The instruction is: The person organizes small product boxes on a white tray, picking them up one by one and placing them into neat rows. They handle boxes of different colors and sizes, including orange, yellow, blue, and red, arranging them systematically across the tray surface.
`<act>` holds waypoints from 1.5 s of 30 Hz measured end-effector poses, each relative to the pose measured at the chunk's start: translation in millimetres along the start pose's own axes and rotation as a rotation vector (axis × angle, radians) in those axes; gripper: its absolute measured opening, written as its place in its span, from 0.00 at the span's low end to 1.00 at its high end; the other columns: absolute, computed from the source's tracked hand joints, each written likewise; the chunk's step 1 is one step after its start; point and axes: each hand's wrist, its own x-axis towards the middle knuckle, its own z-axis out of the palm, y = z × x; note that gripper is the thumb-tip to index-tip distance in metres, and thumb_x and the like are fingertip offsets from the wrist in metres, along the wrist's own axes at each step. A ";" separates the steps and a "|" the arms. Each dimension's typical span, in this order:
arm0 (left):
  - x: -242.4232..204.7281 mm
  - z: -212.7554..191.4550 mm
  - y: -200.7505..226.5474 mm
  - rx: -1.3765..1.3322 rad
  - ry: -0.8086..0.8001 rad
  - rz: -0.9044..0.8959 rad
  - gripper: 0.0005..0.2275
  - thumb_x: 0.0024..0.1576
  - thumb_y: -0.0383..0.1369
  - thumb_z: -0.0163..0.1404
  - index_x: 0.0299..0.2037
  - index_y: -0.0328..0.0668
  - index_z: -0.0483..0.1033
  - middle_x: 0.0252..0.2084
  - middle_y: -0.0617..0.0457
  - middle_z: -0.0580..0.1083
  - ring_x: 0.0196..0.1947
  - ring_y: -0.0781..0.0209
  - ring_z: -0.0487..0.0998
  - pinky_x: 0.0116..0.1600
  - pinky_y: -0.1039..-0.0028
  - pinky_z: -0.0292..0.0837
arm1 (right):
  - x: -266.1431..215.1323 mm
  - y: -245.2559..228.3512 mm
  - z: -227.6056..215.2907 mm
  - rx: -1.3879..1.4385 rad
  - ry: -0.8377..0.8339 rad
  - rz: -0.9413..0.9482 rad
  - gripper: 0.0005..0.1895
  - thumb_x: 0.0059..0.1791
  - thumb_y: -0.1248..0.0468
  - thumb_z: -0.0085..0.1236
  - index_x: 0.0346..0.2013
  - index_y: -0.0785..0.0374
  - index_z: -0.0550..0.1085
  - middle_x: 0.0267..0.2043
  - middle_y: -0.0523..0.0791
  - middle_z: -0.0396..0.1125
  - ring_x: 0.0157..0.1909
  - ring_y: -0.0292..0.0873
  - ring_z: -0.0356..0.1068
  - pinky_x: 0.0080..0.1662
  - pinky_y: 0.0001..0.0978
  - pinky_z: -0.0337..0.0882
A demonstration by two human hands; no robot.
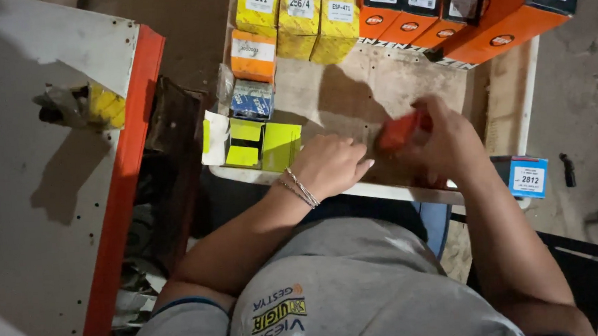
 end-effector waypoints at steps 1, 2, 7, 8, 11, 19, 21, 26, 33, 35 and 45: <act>1.1 -1.9 0.1 0.024 -0.004 0.002 0.15 0.58 0.46 0.44 0.27 0.48 0.75 0.23 0.46 0.74 0.28 0.43 0.79 0.32 0.56 0.74 | 8.7 -9.6 -4.2 0.086 0.032 -0.051 0.38 0.41 0.54 0.66 0.65 0.52 0.65 0.50 0.58 0.72 0.55 0.65 0.72 0.55 0.57 0.70; 2.1 -4.9 0.4 0.027 -0.003 0.002 0.15 0.58 0.46 0.44 0.27 0.48 0.75 0.23 0.46 0.74 0.28 0.43 0.79 0.32 0.56 0.74 | 27.8 -7.9 2.0 0.087 0.034 -0.053 0.38 0.41 0.54 0.66 0.65 0.52 0.65 0.50 0.58 0.72 0.55 0.65 0.72 0.55 0.57 0.70; 4.0 -7.4 1.6 -0.029 -0.082 -0.042 0.15 0.58 0.44 0.43 0.28 0.46 0.79 0.25 0.46 0.77 0.29 0.41 0.80 0.33 0.55 0.74 | 86.5 -21.7 16.0 0.152 0.147 -0.350 0.45 0.33 0.52 0.75 0.62 0.54 0.65 0.54 0.53 0.71 0.57 0.63 0.70 0.58 0.56 0.68; 4.9 -10.1 2.5 -0.026 -0.079 -0.049 0.15 0.58 0.44 0.43 0.28 0.46 0.79 0.25 0.46 0.77 0.29 0.41 0.80 0.33 0.55 0.74 | 89.6 -26.9 20.3 0.152 0.144 -0.357 0.45 0.33 0.52 0.75 0.62 0.54 0.65 0.54 0.53 0.71 0.57 0.63 0.70 0.58 0.56 0.68; 4.9 -7.8 5.9 0.020 -0.088 -0.074 0.16 0.58 0.47 0.43 0.31 0.50 0.80 0.27 0.46 0.79 0.30 0.43 0.82 0.35 0.54 0.76 | 94.6 -53.4 29.3 0.057 0.079 -0.402 0.46 0.32 0.48 0.72 0.63 0.43 0.64 0.56 0.43 0.71 0.58 0.55 0.71 0.59 0.51 0.68; 12.0 -20.7 3.0 -0.037 -0.242 -0.052 0.16 0.57 0.42 0.44 0.28 0.43 0.84 0.30 0.50 0.80 0.28 0.48 0.79 0.34 0.53 0.73 | 125.0 -119.4 63.6 0.392 0.330 -0.865 0.34 0.40 0.71 0.79 0.54 0.69 0.68 0.59 0.54 0.61 0.59 0.57 0.64 0.56 0.47 0.72; 11.7 -22.4 4.1 -0.063 -0.222 -0.062 0.15 0.57 0.41 0.46 0.28 0.43 0.84 0.28 0.48 0.80 0.26 0.45 0.79 0.33 0.52 0.73 | 120.6 -119.4 68.6 0.424 0.382 -0.853 0.34 0.40 0.74 0.79 0.54 0.68 0.67 0.59 0.53 0.57 0.57 0.57 0.64 0.55 0.44 0.75; 14.0 -23.7 5.8 -0.116 -0.250 -0.112 0.14 0.57 0.40 0.47 0.29 0.44 0.84 0.28 0.44 0.80 0.26 0.41 0.80 0.31 0.51 0.74 | 121.2 -112.6 79.2 0.361 0.553 -0.863 0.40 0.38 0.73 0.84 0.54 0.68 0.63 0.56 0.56 0.52 0.56 0.59 0.63 0.49 0.42 0.82; 12.6 -15.7 4.5 -0.061 -0.186 -0.080 0.15 0.55 0.40 0.47 0.27 0.43 0.84 0.27 0.43 0.80 0.26 0.37 0.79 0.29 0.49 0.71 | 134.1 -104.7 98.2 0.126 0.707 -0.874 0.30 0.47 0.63 0.78 0.50 0.62 0.63 0.53 0.55 0.56 0.53 0.53 0.58 0.34 0.34 0.71; 12.0 -12.8 4.0 -0.049 -0.172 -0.078 0.14 0.54 0.40 0.47 0.26 0.43 0.84 0.26 0.43 0.79 0.26 0.36 0.78 0.29 0.49 0.70 | 139.2 -102.6 104.6 0.143 0.750 -0.890 0.32 0.47 0.59 0.79 0.51 0.64 0.64 0.53 0.56 0.56 0.54 0.53 0.58 0.41 0.38 0.72; 6.4 -9.6 -1.5 -0.003 -0.074 -0.027 0.13 0.54 0.41 0.50 0.29 0.42 0.82 0.26 0.43 0.77 0.26 0.39 0.76 0.31 0.46 0.67 | 56.5 -108.0 30.0 0.274 0.410 -0.856 0.28 0.47 0.74 0.63 0.60 0.65 0.63 0.61 0.59 0.55 0.62 0.61 0.59 0.56 0.52 0.70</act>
